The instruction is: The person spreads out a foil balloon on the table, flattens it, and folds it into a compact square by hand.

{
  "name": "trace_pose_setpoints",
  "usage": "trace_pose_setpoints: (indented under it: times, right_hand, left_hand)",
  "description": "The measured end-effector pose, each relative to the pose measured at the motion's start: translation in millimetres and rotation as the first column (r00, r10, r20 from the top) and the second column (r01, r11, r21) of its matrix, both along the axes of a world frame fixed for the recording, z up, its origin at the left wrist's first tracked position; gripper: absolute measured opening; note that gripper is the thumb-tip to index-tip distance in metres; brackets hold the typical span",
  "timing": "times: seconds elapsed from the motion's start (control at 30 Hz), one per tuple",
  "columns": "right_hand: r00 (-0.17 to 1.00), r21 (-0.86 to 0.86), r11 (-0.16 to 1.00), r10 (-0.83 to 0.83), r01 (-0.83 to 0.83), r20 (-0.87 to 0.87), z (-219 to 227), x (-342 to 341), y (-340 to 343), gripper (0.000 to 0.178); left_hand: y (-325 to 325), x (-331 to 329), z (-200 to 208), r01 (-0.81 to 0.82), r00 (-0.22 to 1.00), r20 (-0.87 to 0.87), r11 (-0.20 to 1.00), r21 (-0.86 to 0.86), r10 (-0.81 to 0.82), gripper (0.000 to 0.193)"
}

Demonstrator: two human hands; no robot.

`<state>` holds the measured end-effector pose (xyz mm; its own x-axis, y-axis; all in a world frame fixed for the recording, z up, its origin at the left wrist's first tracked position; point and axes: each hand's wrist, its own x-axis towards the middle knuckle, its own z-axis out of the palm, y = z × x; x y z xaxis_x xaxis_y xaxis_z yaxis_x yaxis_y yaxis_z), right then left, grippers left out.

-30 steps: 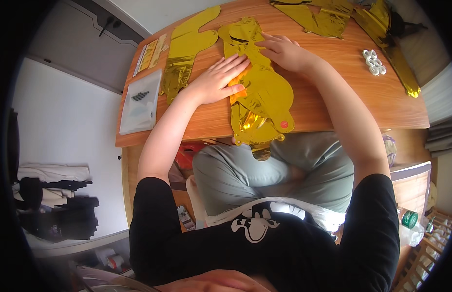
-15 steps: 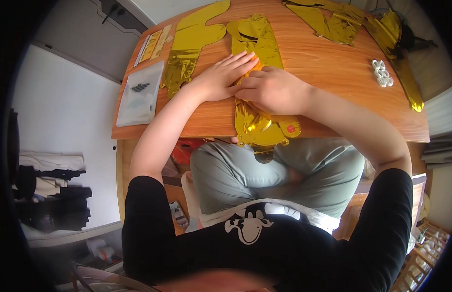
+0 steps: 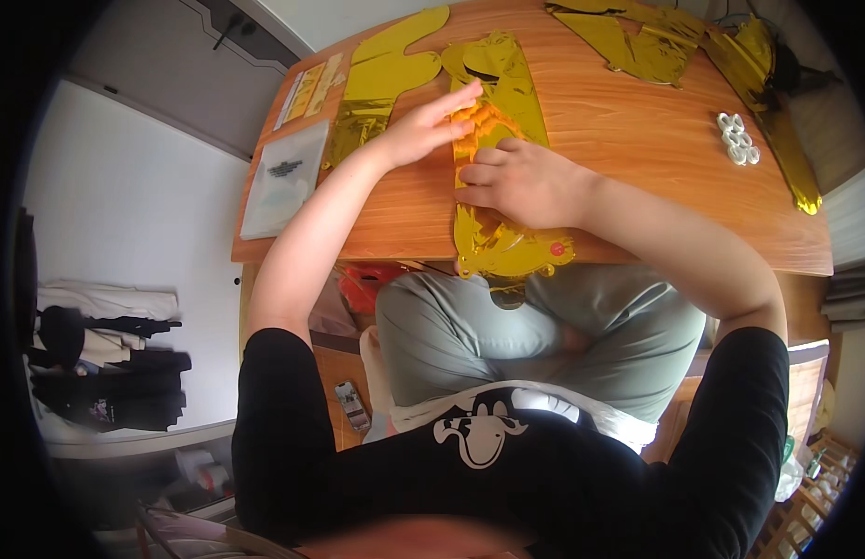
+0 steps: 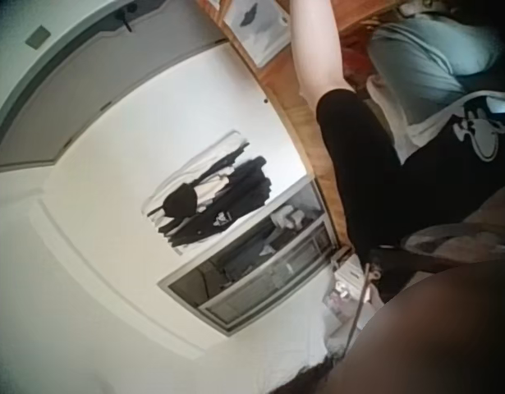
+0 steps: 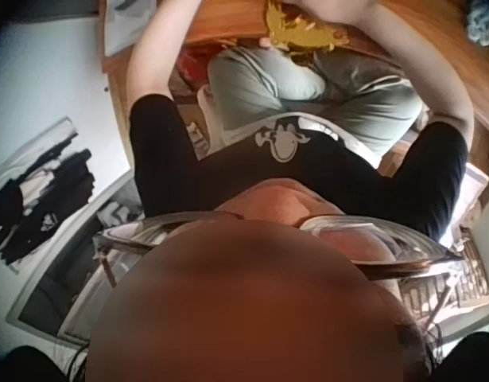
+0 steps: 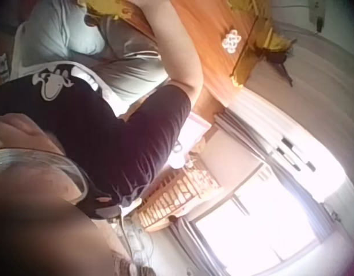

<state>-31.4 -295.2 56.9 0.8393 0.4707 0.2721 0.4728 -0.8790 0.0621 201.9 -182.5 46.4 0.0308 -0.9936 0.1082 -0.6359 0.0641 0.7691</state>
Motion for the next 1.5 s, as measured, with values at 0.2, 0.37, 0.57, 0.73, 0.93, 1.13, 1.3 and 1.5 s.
trace_pose_setpoints:
  times: [0.2,0.37,0.57,0.73,0.93,1.13,1.3,1.5]
  right_hand:
    - [0.998,-0.017,1.000,0.010,-0.009,0.061,-6,1,-1,0.043]
    - [0.999,-0.001,1.000,0.004,-0.004,0.035,-6,-2,-4,0.043]
    - [0.999,0.023,0.999,0.024,-0.025,0.027,-4,2,-1,0.043]
    - [0.999,-0.026,1.000,-0.003,0.002,-0.046,0,-1,-1,0.045]
    - [0.999,0.008,1.000,0.000,0.000,-0.046,-3,0,-2,0.045]
    - [1.000,0.009,1.000,0.002,-0.002,-0.026,-5,1,-2,0.044]
    - [1.000,0.013,1.000,0.001,-0.001,-0.021,-7,1,-1,0.044]
    - [1.000,-0.002,1.000,0.012,-0.012,-0.005,-8,0,-1,0.043]
  left_hand:
    - [3,18,11,-0.341,0.886,0.276,0.928,-0.152,0.371,0.046]
    - [11,9,12,-0.285,0.788,0.515,0.941,-0.181,0.338,0.056]
    - [17,23,7,-0.107,0.581,0.771,0.964,-0.244,0.260,0.055]
    - [13,20,14,-0.064,0.519,0.827,0.975,-0.212,0.214,0.054]
    - [12,21,12,-0.046,0.447,0.859,0.965,-0.257,0.250,0.056]
    - [7,26,9,-0.017,0.436,0.878,0.977,-0.212,0.198,0.064]
    - [7,29,11,-0.067,0.515,0.840,0.985,-0.159,0.171,0.070]
    - [3,31,16,-0.119,0.595,0.791,0.989,-0.091,0.144,0.089]
